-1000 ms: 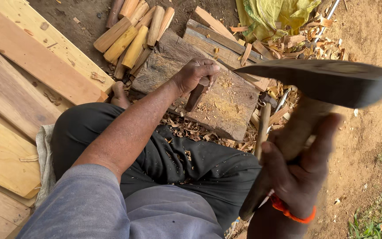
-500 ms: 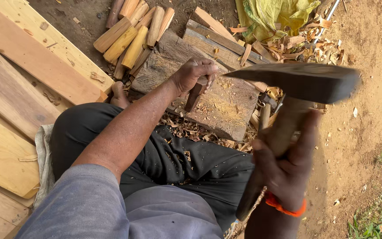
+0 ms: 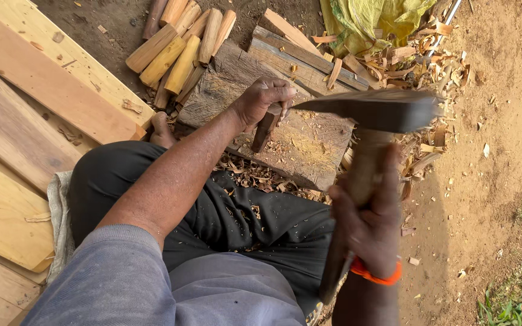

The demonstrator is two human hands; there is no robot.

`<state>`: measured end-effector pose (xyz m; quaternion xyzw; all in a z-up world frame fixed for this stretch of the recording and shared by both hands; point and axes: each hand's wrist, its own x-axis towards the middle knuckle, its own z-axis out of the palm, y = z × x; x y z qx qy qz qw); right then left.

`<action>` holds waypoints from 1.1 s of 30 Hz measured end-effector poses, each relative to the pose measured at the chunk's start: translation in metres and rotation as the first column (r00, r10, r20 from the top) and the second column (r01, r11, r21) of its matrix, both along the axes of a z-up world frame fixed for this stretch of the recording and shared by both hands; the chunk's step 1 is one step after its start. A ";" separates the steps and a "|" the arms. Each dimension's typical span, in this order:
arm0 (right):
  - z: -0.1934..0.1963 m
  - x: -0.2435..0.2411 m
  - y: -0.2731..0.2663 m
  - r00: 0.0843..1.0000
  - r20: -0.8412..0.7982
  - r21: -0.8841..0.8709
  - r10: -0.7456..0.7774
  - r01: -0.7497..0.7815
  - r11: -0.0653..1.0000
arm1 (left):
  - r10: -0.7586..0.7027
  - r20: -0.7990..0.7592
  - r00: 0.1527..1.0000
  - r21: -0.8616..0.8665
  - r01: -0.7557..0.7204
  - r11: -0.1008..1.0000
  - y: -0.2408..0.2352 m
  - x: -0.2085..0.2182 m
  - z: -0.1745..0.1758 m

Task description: The person sits on the ground and uses a hammer and chisel to carve a small wooden dowel. They repeatedly strike the chisel to shape the wood, producing shavings that accumulate on the ground.

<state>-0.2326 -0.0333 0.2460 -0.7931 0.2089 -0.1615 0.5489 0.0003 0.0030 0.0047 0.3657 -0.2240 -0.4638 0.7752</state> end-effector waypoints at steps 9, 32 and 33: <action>-0.036 -0.022 -0.006 0.968 -0.219 -0.175 0.126 -0.166 0.971 | 0.041 -0.051 0.998 0.073 -0.038 0.997 0.007 -0.011 -0.007; -0.048 0.013 0.000 0.935 -0.287 -0.238 0.207 -0.279 0.930 | 0.130 -0.090 0.987 0.209 -0.109 0.972 0.001 0.004 0.001; -0.056 0.009 -0.001 0.932 -0.313 -0.213 0.184 -0.258 0.942 | 0.177 -0.166 0.970 0.246 -0.133 0.960 0.002 0.007 -0.001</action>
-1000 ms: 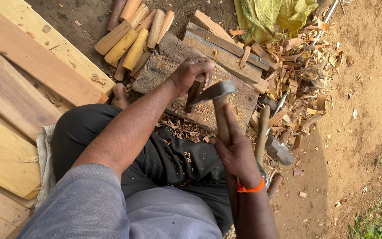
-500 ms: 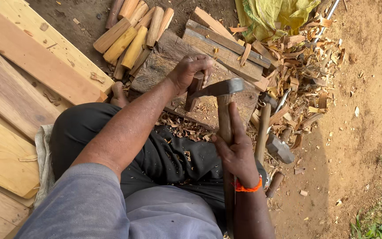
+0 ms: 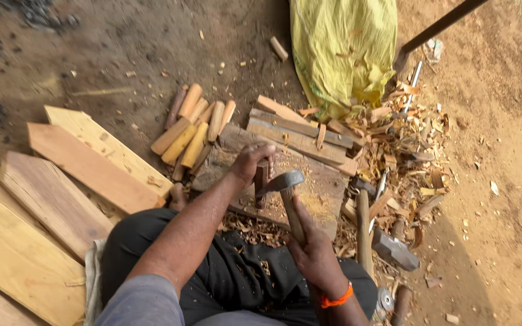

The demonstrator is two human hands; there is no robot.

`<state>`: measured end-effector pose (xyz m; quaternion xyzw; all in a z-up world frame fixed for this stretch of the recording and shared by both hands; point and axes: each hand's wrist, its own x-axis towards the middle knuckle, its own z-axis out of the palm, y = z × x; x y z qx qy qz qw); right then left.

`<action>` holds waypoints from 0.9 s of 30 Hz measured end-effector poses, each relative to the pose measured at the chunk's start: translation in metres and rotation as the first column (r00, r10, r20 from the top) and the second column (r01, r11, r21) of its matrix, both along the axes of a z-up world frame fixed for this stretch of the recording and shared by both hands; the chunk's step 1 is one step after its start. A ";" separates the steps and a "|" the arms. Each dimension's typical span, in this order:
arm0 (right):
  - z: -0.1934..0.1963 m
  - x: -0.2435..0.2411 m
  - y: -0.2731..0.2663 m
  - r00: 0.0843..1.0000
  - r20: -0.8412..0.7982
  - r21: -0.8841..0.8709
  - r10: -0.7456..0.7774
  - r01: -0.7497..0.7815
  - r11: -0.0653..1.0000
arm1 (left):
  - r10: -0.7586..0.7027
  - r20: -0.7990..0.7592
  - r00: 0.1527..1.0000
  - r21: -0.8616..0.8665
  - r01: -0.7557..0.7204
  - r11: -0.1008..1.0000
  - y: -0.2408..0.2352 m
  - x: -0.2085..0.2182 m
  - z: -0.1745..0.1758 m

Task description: The person sits on the ground and uses a hammer and chisel to carve a small wooden dowel. They repeatedly strike the chisel to shape the wood, producing shavings that accumulate on the ground.

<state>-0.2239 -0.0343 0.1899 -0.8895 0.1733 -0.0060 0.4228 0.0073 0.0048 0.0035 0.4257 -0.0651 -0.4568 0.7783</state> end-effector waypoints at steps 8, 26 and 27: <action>-0.024 -0.005 -0.012 0.974 -0.187 0.152 -0.127 0.156 0.976 | -0.086 0.128 0.988 0.503 0.010 0.864 0.007 -0.011 0.021; -0.028 -0.015 -0.013 0.995 0.094 0.025 0.013 -0.016 1.000 | -0.091 0.045 0.995 -0.070 0.094 0.993 0.003 -0.018 -0.006; -0.027 -0.012 -0.014 0.999 0.037 0.056 -0.020 0.017 0.998 | -0.095 0.035 0.995 -0.061 0.097 0.993 0.002 -0.017 -0.007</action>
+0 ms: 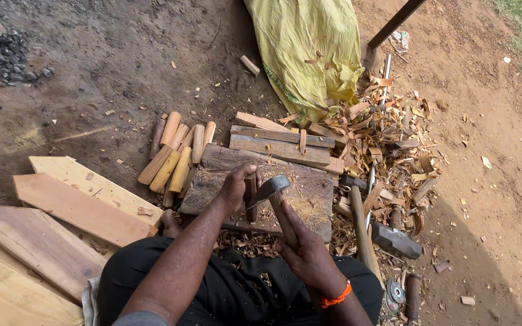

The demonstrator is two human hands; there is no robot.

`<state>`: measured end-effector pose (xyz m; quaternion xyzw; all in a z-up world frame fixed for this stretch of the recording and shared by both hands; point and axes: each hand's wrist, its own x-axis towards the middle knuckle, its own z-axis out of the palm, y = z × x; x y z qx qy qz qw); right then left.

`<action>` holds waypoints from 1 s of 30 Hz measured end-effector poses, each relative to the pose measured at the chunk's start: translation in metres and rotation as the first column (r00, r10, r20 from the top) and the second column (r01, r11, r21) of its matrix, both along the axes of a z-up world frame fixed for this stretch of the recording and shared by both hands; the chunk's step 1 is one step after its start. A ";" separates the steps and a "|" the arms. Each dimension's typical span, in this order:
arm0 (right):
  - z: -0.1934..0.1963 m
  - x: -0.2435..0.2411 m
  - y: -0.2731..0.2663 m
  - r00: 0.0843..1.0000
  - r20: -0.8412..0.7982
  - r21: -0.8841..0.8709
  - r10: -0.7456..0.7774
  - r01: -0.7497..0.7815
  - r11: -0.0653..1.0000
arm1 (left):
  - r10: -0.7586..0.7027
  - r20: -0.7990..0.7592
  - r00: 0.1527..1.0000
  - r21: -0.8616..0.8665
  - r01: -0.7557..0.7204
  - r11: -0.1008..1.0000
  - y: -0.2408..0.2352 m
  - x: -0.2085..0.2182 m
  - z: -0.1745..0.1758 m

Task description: The person sits on the ground and uses a hammer and chisel to carve a small wooden dowel. They repeatedly strike the chisel to shape the wood, producing shavings that accumulate on the ground.

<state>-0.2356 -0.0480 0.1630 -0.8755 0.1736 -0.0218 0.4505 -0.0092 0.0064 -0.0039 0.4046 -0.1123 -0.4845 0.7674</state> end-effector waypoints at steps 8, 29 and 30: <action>0.017 0.009 0.007 1.000 0.007 -0.029 0.021 -0.020 0.999 | 0.024 0.089 0.996 0.013 -0.026 1.000 0.000 0.001 0.002; 0.017 0.004 0.020 0.993 -0.057 -0.145 0.099 -0.107 0.984 | 0.079 0.179 0.981 -0.177 -0.047 0.983 -0.006 0.005 0.011; 0.026 -0.004 0.020 0.998 -0.014 -0.133 0.066 -0.067 0.989 | 0.078 0.201 0.976 -0.150 -0.048 0.988 -0.003 -0.003 0.007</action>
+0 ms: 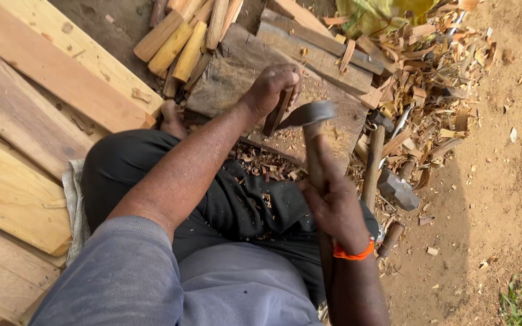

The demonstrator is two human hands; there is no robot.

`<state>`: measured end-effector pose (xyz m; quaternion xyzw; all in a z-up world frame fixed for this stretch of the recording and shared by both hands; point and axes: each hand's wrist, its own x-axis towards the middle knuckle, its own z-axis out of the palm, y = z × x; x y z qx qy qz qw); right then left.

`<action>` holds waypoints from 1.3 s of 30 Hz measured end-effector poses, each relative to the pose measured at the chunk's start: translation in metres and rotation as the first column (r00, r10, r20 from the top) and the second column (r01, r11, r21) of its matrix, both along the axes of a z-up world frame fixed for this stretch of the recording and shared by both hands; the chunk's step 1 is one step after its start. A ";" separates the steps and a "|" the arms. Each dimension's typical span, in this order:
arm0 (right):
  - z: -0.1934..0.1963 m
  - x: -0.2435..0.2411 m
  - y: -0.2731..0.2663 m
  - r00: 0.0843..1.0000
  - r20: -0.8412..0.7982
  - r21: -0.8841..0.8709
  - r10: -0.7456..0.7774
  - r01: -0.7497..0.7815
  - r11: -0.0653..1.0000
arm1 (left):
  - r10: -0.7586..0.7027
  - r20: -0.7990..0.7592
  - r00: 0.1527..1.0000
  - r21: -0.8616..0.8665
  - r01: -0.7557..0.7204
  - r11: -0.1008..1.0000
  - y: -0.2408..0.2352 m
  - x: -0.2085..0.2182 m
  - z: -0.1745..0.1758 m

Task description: The person sits on the ground and uses a hammer and chisel to carve a small wooden dowel. They repeatedly strike the chisel to shape the wood, producing shavings that accumulate on the ground.

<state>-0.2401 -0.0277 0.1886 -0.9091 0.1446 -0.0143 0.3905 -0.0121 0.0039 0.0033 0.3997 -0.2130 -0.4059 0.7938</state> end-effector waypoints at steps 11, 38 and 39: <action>-0.001 0.019 0.004 0.998 0.021 0.040 0.052 -0.053 0.998 | 0.002 0.016 1.000 -0.057 -0.001 0.998 0.000 -0.001 -0.001; -0.009 -0.003 0.007 0.997 -0.017 0.063 -0.075 0.076 0.995 | 0.032 -0.027 0.999 -0.042 -0.033 0.999 -0.004 0.001 -0.012; -0.021 0.000 0.006 0.997 -0.051 0.036 -0.054 0.056 0.998 | 0.033 -0.013 0.999 -0.043 -0.033 0.999 -0.004 0.002 -0.011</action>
